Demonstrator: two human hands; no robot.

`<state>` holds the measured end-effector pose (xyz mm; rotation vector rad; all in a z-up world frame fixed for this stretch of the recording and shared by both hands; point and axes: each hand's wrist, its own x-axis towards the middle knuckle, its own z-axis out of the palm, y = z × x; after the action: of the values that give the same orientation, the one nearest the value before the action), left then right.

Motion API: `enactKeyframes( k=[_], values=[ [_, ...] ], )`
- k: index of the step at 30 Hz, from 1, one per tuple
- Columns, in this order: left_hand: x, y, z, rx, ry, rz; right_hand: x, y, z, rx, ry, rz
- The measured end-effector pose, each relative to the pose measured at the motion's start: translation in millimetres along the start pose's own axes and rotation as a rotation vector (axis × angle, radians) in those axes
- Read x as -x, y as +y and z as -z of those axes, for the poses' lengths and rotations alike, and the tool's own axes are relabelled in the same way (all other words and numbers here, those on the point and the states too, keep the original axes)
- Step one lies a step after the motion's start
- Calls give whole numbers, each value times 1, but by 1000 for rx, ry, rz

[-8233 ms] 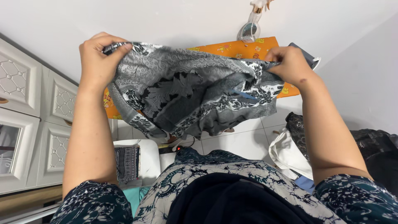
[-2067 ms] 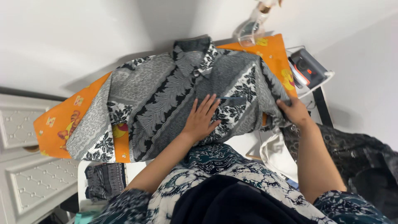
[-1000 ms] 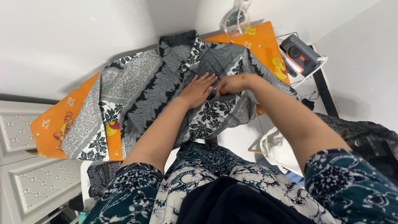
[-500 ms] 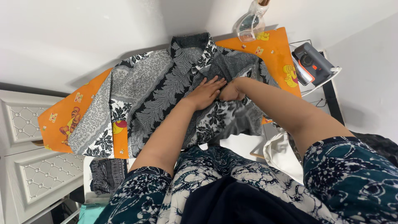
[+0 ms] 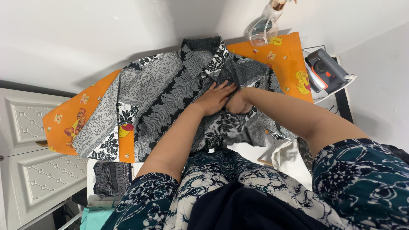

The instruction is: The person irons a patterned shirt on an ironing board. They spray the fabric with water, smooth it out, and use an iron to press the sleeves, collar, and body of the shirt, flipping it over to iron both sides.

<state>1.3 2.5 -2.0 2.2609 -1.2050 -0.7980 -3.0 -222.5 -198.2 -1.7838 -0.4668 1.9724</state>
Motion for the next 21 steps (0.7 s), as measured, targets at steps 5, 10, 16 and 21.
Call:
enactKeyframes(
  k=[5,10,16,21],
  values=[
    [-1,-3,-3,1,8,-15,-3,7,-5,-312,1,-63],
    [-1,-6,-7,-11,22,-24,19,-29,-5,-84,-12,-27],
    [5,0,-6,7,63,-21,114,-111,-31,80,217,-62],
    [24,8,0,-37,253,-112,211,-101,-72,-310,1436,92]
  ],
)
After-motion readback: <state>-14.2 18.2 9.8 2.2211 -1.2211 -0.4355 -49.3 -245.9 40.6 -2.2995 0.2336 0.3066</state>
